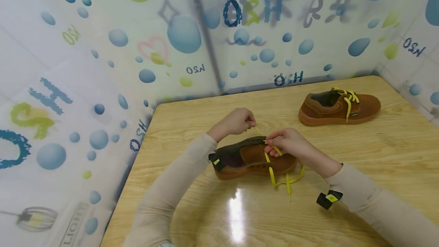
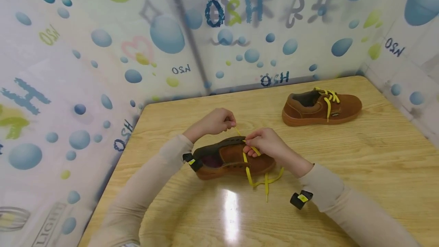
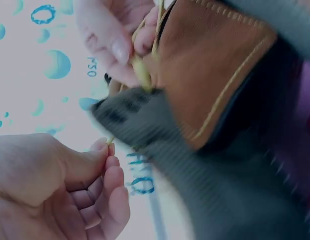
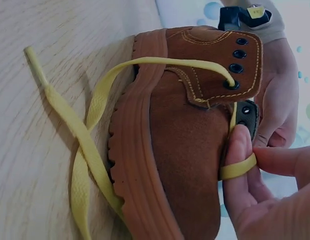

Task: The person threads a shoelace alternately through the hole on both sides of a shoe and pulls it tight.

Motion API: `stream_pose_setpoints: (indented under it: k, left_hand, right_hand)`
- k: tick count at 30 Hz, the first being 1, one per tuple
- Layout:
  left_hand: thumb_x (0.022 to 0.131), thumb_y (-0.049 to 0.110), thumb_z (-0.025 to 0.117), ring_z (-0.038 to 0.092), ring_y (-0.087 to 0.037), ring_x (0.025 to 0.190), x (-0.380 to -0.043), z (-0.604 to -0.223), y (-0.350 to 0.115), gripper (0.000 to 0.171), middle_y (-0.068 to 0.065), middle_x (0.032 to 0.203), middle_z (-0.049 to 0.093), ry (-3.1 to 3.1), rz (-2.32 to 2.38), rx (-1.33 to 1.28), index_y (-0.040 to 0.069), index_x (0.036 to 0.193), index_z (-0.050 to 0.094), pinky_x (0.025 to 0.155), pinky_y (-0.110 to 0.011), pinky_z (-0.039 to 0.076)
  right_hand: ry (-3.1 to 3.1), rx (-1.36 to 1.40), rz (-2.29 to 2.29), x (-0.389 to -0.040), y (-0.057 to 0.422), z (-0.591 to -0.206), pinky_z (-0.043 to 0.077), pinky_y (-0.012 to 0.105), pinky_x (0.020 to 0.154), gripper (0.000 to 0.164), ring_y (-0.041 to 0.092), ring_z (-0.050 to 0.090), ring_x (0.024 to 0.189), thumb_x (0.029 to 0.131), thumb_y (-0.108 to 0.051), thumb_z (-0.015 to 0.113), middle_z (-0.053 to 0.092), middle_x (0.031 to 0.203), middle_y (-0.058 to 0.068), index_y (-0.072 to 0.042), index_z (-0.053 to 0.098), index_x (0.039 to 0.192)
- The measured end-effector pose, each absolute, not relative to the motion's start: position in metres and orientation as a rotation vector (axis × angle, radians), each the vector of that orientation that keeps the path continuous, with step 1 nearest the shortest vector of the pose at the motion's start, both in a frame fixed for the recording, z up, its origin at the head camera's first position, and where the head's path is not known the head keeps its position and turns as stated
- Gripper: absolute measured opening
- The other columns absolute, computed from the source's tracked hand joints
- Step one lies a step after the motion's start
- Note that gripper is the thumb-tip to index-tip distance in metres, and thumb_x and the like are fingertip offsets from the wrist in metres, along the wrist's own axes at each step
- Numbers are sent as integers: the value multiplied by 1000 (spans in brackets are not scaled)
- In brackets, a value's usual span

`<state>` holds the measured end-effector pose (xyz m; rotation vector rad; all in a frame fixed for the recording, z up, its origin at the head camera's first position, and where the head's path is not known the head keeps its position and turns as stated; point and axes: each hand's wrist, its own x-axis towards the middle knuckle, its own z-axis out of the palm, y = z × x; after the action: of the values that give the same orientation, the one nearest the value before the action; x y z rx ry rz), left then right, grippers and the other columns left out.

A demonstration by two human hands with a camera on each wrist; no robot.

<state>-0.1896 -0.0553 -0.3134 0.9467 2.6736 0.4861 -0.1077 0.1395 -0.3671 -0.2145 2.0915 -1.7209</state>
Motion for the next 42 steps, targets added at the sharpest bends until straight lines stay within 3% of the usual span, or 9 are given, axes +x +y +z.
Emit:
stream_pose_setpoints:
  k: [8,16,27,42]
  left_hand:
    - [96,19,54,54,-12,66,-197,-299,-55,20,-6,91,70,2735,389,924,8,100,70,61,-22,43]
    - [96,20,54,59,-14,69,-211,-286,-61,22,-7,93,71,2804,408,855,8,104,70,63,-25,46]
    - [96,21,54,64,-19,81,-229,-278,-69,23,-7,96,71,2929,480,826,7,104,71,74,-31,52]
    - [97,23,52,63,-19,85,-247,-268,-76,23,-7,100,69,3047,715,701,8,105,67,76,-33,52]
  right_hand:
    - [2218,-265,-1728,-103,142,-365,47,29,85,31,9,64,90,96,-20,52,74,86,-4,2,53,119]
    - [2196,-216,-1785,-99,141,-364,43,39,101,32,10,65,99,96,-23,53,74,92,-4,-1,53,119]
    - [2229,-208,-1785,-100,136,-370,54,28,73,29,9,68,82,96,-16,53,75,89,3,1,52,120]
    - [2278,-214,-1722,-100,135,-370,56,29,68,31,13,67,70,94,-13,55,72,96,15,4,51,120]
